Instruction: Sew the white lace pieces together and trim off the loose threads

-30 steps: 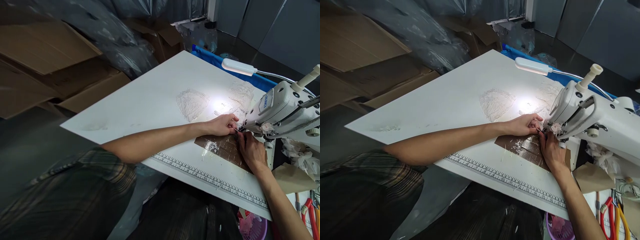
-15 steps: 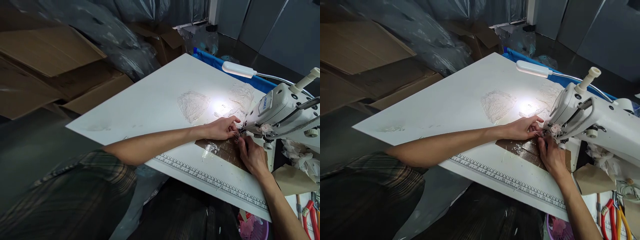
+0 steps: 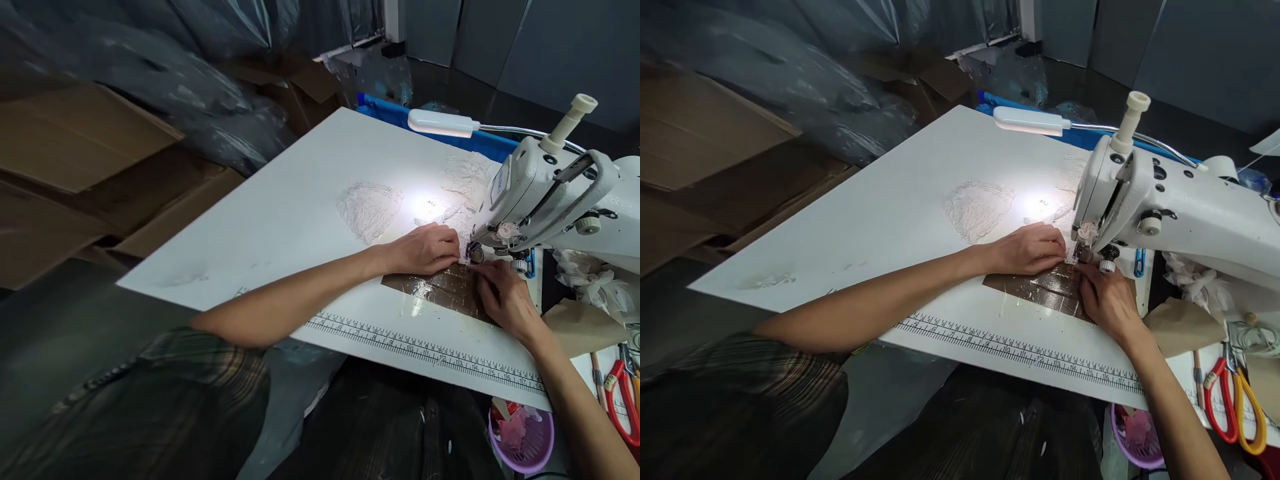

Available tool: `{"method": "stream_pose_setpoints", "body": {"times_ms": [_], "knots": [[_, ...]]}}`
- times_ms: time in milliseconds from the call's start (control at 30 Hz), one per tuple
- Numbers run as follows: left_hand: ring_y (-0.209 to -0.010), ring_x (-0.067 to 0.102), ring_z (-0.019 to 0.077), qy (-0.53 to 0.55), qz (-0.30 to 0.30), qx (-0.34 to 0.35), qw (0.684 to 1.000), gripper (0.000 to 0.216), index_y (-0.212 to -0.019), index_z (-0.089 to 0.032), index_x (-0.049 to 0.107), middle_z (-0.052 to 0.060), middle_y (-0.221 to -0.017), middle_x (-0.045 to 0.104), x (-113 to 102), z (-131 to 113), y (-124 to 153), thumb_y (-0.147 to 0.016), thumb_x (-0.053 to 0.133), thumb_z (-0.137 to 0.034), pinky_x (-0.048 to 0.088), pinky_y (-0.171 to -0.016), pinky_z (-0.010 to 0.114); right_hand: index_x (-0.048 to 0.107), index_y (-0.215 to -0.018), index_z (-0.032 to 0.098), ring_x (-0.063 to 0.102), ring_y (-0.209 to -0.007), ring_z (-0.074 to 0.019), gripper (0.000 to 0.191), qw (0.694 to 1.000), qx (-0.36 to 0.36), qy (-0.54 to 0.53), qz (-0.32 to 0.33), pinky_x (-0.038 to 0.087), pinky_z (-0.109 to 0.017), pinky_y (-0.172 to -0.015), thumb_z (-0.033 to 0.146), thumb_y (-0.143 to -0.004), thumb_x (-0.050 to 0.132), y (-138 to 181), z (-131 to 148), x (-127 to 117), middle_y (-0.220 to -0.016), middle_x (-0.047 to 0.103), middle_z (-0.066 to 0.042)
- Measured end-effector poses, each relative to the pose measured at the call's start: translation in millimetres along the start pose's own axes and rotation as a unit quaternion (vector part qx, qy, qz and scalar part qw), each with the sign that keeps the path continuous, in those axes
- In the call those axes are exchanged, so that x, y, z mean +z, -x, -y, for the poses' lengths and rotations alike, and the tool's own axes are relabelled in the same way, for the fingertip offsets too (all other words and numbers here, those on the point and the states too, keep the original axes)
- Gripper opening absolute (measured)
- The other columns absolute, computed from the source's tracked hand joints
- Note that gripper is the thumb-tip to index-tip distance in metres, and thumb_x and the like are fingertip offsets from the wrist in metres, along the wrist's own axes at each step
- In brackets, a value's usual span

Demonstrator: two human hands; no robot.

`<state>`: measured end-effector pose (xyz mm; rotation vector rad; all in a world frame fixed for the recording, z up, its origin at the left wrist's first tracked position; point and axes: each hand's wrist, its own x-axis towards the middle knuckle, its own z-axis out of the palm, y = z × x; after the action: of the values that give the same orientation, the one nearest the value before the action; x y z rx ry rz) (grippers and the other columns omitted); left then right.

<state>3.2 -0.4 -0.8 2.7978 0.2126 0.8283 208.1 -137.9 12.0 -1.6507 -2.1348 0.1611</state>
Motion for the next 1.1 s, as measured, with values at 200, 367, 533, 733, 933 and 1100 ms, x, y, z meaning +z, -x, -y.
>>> {"method": "stream_pose_setpoints", "body": {"times_ms": [200,367,533,733,933,1100], "knots": [[-0.086,0.068,0.0168,0.027,-0.036,0.000,0.999,0.025,-0.088,-0.016,0.070,0.008,-0.091,0.074,4,-3,-2,-0.096,0.047,-0.019,0.054,-0.076,0.033,0.075,-0.117,0.021,0.062,-0.096,-0.0271,0.036,0.999,-0.041,0.013,-0.005,0.058,-0.045,-0.083,0.024,-0.093,0.048,1,2,14,-0.107,0.066,-0.015],[-0.087,0.069,0.0172,-0.030,0.019,0.021,0.999,0.024,-0.091,-0.018,0.071,0.006,-0.097,0.076,7,-5,-1,-0.097,0.048,-0.018,0.051,-0.076,0.034,0.076,-0.116,0.023,0.061,-0.097,-0.0268,0.035,1.000,-0.025,0.007,-0.007,0.057,-0.046,-0.084,0.024,-0.092,0.050,2,2,14,-0.109,0.065,-0.014],[-0.085,0.069,0.0168,-0.042,-0.005,0.036,0.998,0.025,-0.094,-0.017,0.070,0.007,-0.096,0.076,7,-5,1,-0.099,0.046,-0.018,0.051,-0.075,0.034,0.075,-0.116,0.025,0.065,-0.096,-0.0231,0.038,0.998,-0.005,-0.046,0.033,0.057,-0.042,-0.087,0.022,-0.091,0.047,-4,2,0,-0.111,0.068,-0.010],[-0.085,0.068,0.0160,0.012,-0.049,-0.019,0.999,0.024,-0.095,-0.015,0.067,0.008,-0.091,0.074,7,-5,0,-0.100,0.044,-0.020,0.056,-0.078,0.033,0.073,-0.121,0.025,0.065,-0.094,-0.0246,0.041,0.999,0.006,-0.013,0.041,0.059,-0.042,-0.081,0.022,-0.090,0.047,-7,-2,2,-0.115,0.068,-0.011],[-0.084,0.067,0.0164,-0.009,-0.021,-0.005,1.000,0.025,-0.096,-0.016,0.067,0.007,-0.091,0.075,11,-4,0,-0.099,0.043,-0.019,0.053,-0.077,0.033,0.075,-0.119,0.025,0.062,-0.095,-0.0260,0.039,0.999,-0.024,0.012,0.033,0.058,-0.043,-0.082,0.022,-0.090,0.048,-6,3,9,-0.107,0.069,-0.012],[-0.084,0.065,0.0177,-0.048,0.019,0.019,0.999,0.025,-0.096,-0.017,0.068,0.006,-0.094,0.075,8,-4,0,-0.099,0.044,-0.019,0.046,-0.073,0.033,0.077,-0.114,0.025,0.063,-0.100,-0.0263,0.039,0.999,-0.014,-0.027,0.013,0.057,-0.044,-0.086,0.020,-0.088,0.048,-6,6,8,-0.104,0.068,-0.012]]}}
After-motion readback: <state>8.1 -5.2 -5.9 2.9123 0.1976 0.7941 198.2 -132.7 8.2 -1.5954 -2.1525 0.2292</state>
